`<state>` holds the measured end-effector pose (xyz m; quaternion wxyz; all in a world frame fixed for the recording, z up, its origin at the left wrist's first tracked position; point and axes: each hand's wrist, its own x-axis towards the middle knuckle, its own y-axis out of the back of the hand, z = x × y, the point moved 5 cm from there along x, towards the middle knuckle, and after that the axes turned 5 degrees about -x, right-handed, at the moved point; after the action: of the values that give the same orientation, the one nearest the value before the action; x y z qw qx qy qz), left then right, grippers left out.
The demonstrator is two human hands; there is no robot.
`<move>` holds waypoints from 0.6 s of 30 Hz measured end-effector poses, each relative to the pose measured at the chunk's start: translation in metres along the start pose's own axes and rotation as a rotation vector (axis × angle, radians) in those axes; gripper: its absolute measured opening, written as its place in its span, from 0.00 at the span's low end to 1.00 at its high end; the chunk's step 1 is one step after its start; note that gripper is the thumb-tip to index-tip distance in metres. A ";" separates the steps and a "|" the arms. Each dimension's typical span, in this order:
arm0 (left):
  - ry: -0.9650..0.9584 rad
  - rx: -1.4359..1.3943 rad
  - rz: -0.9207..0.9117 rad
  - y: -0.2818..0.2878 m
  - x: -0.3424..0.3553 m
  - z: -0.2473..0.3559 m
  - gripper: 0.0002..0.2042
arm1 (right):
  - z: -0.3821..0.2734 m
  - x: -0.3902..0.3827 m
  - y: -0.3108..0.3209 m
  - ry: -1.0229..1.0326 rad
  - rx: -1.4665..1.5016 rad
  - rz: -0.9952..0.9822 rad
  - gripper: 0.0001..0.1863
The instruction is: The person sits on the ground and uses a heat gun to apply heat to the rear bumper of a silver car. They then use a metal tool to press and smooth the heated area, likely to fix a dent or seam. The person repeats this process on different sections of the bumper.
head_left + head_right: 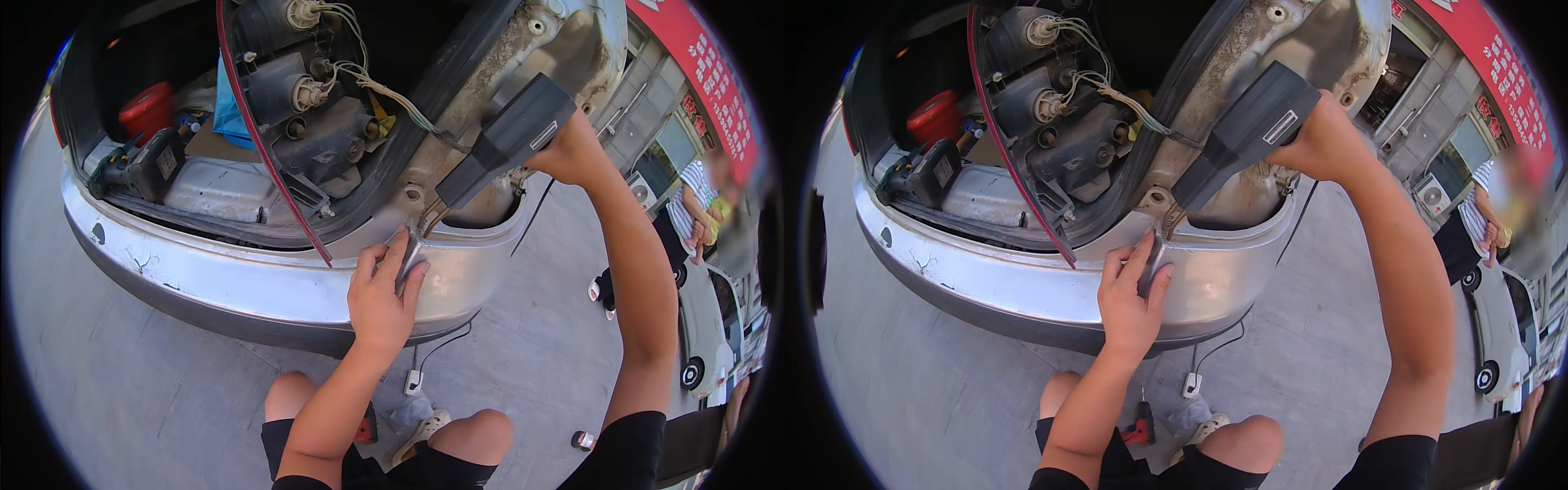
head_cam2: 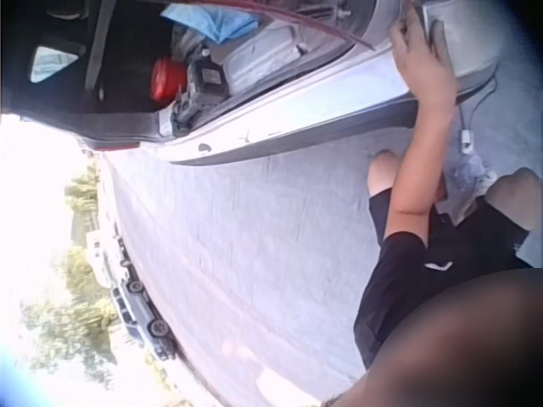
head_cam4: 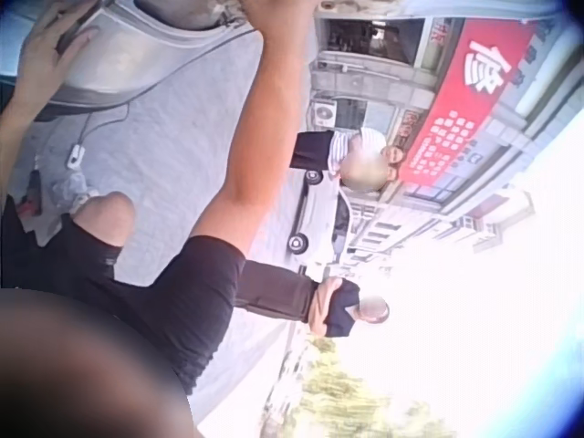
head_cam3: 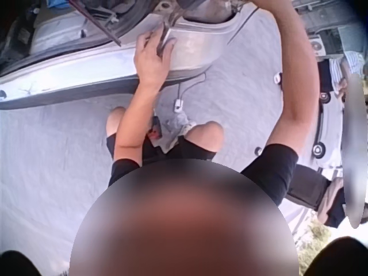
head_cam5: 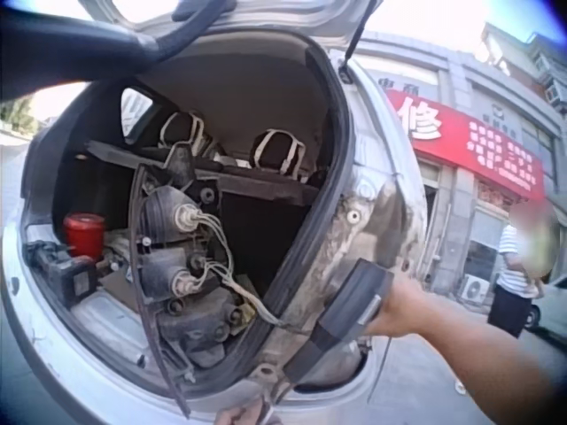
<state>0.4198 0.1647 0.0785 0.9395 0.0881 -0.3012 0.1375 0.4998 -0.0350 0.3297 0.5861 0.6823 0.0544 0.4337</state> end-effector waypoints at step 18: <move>-0.011 0.002 -0.012 -0.013 -0.002 -0.003 0.23 | 0.017 0.002 -0.003 -0.010 -0.077 -0.131 0.21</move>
<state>0.4245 0.1526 0.0737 0.9386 0.0915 -0.3057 0.1315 0.5138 -0.0459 0.3294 0.6393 0.6565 0.0793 0.3925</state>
